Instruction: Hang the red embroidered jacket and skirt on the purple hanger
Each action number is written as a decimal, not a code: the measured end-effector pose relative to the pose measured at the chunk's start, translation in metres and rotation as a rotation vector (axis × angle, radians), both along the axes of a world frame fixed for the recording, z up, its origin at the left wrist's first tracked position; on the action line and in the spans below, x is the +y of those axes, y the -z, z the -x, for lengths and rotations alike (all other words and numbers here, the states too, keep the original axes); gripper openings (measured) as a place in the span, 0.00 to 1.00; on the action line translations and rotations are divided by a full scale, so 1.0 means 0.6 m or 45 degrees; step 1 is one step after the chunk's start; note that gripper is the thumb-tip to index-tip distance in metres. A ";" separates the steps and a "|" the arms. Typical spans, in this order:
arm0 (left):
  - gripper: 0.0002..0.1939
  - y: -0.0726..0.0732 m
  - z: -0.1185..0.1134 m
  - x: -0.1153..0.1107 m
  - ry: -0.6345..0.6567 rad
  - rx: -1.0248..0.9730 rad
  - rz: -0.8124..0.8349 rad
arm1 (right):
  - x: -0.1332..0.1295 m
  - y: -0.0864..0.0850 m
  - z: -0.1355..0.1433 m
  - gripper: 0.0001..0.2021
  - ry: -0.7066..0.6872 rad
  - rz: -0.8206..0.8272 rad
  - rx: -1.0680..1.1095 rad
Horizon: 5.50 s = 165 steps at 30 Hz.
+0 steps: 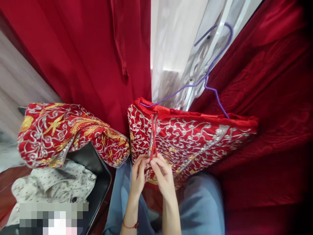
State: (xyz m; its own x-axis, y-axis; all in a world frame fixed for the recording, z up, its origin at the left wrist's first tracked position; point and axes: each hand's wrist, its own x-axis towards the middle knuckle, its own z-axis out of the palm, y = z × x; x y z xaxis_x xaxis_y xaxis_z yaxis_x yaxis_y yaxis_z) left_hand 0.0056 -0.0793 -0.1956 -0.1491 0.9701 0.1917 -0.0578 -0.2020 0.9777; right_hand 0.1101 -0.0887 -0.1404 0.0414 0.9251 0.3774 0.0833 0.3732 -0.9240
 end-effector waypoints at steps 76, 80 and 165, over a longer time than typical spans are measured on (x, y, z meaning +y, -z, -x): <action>0.13 -0.181 -0.012 0.142 -0.259 0.240 -0.458 | 0.026 -0.138 -0.164 0.07 0.236 -0.175 -0.988; 0.13 -0.164 -0.008 0.156 -0.031 0.115 -0.375 | 0.077 -0.107 -0.087 0.17 0.106 -0.175 -0.860; 0.09 -0.196 -0.018 0.090 0.352 -0.545 -0.145 | 0.143 -0.236 -0.060 0.11 0.245 -0.861 -1.336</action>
State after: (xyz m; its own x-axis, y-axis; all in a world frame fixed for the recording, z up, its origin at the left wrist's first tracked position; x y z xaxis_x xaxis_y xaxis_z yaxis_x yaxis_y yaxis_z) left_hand 0.0164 -0.0250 -0.0779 0.0214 0.9609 0.2761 -0.5134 -0.2265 0.8277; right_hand 0.1463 -0.0026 0.0014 -0.4517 0.5473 0.7046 0.7645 0.6445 -0.0106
